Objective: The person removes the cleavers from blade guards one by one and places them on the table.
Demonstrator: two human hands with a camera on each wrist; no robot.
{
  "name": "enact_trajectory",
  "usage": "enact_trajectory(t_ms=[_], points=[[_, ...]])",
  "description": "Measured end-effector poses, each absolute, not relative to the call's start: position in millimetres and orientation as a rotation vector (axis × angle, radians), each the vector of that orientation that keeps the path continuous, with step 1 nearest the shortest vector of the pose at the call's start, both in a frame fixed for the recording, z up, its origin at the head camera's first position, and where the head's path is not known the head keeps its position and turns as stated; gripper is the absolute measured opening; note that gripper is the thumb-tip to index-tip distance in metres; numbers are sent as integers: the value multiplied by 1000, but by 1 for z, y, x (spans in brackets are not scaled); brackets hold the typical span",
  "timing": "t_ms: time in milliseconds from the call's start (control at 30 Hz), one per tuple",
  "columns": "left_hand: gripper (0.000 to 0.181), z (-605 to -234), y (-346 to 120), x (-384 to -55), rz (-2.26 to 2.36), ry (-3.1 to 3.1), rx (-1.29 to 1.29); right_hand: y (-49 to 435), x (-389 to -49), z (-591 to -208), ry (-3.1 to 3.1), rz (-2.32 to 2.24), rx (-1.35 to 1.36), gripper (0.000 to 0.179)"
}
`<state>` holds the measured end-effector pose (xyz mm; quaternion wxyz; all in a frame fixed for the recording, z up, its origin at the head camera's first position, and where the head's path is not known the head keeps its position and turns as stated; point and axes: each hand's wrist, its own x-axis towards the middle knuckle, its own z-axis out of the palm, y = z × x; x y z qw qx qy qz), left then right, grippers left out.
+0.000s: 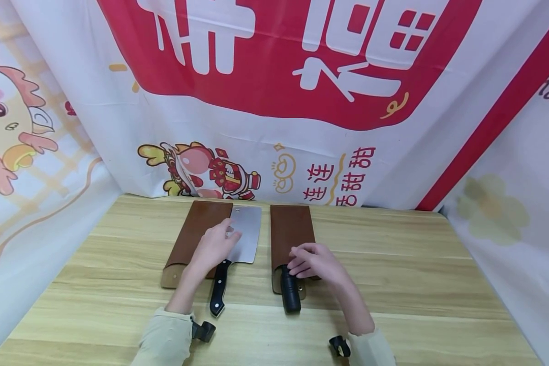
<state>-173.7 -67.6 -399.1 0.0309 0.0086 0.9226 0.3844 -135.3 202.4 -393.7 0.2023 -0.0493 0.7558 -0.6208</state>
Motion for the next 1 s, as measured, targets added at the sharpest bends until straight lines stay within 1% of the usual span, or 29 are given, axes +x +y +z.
enact_trajectory(t_ms=[200, 767, 1000], points=[[47, -400, -56, -171, 1178, 2854, 58, 207, -135, -396, 2100, -1741, -132, 41], [47, -402, -29, -170, 1226, 2814, 208, 221, -136, -401, 2071, -1750, -127, 42], [49, -402, -20, -170, 1241, 2792, 223, 223, -135, -400, 2074, -1735, -130, 41]])
